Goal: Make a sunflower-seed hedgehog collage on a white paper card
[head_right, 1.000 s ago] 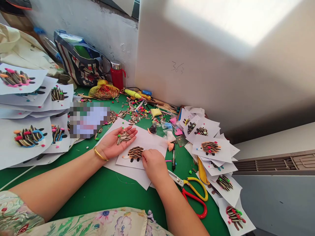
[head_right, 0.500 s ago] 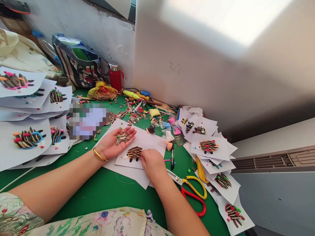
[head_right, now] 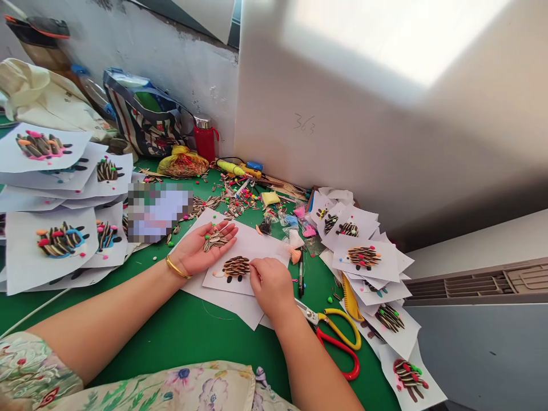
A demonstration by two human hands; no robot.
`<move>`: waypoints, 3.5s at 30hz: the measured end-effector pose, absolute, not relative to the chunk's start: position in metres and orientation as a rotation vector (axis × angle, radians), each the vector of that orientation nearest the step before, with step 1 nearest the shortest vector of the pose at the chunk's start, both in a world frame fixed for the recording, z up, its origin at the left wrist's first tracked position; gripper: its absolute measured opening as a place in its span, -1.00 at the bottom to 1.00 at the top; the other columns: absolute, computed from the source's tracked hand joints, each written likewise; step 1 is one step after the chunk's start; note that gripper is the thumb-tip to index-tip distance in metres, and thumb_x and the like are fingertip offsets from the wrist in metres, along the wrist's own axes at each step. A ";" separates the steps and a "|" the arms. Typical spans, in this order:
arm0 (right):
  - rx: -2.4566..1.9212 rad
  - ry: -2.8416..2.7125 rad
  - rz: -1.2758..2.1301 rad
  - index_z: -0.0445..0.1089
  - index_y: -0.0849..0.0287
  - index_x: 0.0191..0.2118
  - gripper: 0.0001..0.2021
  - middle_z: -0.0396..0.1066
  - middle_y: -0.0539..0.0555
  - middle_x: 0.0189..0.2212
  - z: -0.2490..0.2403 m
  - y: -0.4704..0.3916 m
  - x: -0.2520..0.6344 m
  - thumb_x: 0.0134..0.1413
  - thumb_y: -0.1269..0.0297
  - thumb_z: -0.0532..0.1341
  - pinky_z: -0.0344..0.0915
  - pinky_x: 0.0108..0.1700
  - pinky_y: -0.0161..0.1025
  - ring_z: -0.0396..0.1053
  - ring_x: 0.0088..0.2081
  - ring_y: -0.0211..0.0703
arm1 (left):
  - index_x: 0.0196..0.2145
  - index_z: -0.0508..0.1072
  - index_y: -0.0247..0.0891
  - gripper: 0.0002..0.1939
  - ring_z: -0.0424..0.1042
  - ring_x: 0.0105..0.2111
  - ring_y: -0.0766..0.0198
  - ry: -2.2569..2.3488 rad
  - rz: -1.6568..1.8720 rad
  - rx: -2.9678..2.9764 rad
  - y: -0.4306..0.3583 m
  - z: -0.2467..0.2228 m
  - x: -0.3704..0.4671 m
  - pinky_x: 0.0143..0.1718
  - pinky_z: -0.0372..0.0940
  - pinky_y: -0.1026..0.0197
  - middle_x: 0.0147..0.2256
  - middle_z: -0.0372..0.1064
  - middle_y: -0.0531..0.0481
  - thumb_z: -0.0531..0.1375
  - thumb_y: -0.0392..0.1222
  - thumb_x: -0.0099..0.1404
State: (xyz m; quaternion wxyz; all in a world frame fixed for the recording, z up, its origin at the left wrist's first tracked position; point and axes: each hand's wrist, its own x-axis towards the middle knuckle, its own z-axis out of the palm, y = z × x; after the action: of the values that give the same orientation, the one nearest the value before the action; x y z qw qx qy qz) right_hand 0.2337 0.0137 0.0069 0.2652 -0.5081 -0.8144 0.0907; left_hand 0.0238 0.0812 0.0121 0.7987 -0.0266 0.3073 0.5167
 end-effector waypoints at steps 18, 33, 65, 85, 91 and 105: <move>-1.378 -2.122 0.227 0.47 0.15 -0.24 -0.83 0.51 0.06 -0.34 -0.004 0.021 0.240 0.23 0.38 0.11 0.24 -0.18 -0.24 0.41 -0.25 -0.13 | -0.38 0.52 -0.26 -0.85 0.18 0.19 -0.02 1.594 1.146 1.651 0.186 0.051 0.016 0.22 0.01 0.13 0.01 0.38 -0.18 0.22 -0.14 0.25; -1.908 -1.900 -0.149 0.42 0.12 -0.05 -0.75 0.40 0.17 -0.10 0.006 0.039 0.282 0.16 0.33 0.18 0.13 -0.04 -0.10 0.26 -0.05 0.03 | -0.45 0.56 -0.20 -0.66 0.07 0.29 -0.09 1.661 0.681 2.454 0.137 0.027 0.011 0.28 -0.15 -0.28 0.12 0.38 -0.07 0.07 -0.07 0.35; -1.590 -1.899 0.214 0.38 0.14 -0.06 -0.77 0.41 0.11 -0.09 0.017 0.035 0.253 0.20 0.37 0.09 0.27 -0.03 -0.19 0.34 -0.08 -0.11 | -0.47 0.39 -0.20 -0.68 0.33 -0.37 0.19 1.350 1.132 2.194 0.075 0.010 0.011 -0.27 0.24 0.14 -0.47 0.33 0.00 0.06 -0.04 0.38; -1.352 -1.714 0.729 0.36 0.10 -0.01 -0.73 0.42 0.10 -0.17 0.018 0.026 0.230 0.18 0.20 0.21 0.32 -0.22 -0.21 0.33 -0.24 -0.15 | -0.34 0.42 -0.26 -0.74 0.32 -0.38 0.27 0.914 0.834 1.228 0.055 0.022 0.028 -0.28 0.27 0.22 -0.39 0.35 0.01 0.22 0.02 0.26; -1.308 -1.708 0.821 0.41 0.07 -0.05 -0.76 0.43 0.07 -0.18 0.019 0.023 0.224 0.17 0.20 0.22 0.30 -0.24 -0.24 0.34 -0.23 -0.16 | -0.26 0.42 -0.25 -0.72 0.38 -0.36 0.25 0.770 0.750 1.025 0.054 0.022 0.026 -0.34 0.29 0.22 -0.32 0.43 -0.03 0.36 -0.09 0.14; -1.047 -1.223 1.377 0.39 0.08 -0.12 -0.69 0.41 0.02 -0.26 0.022 0.020 0.217 0.08 0.03 0.30 0.35 -0.16 -0.22 0.37 -0.24 -0.20 | -0.48 0.28 -0.25 -0.65 0.28 -0.48 0.34 0.694 0.792 0.895 0.053 0.026 0.026 -0.41 0.21 0.26 -0.50 0.28 0.06 0.31 0.01 0.20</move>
State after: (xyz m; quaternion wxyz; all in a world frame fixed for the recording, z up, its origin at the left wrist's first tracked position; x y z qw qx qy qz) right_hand 0.2168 0.0200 0.0220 0.4895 -0.4311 -0.5035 0.5667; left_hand 0.0260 0.0531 0.0260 0.7706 0.4125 0.3203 0.3654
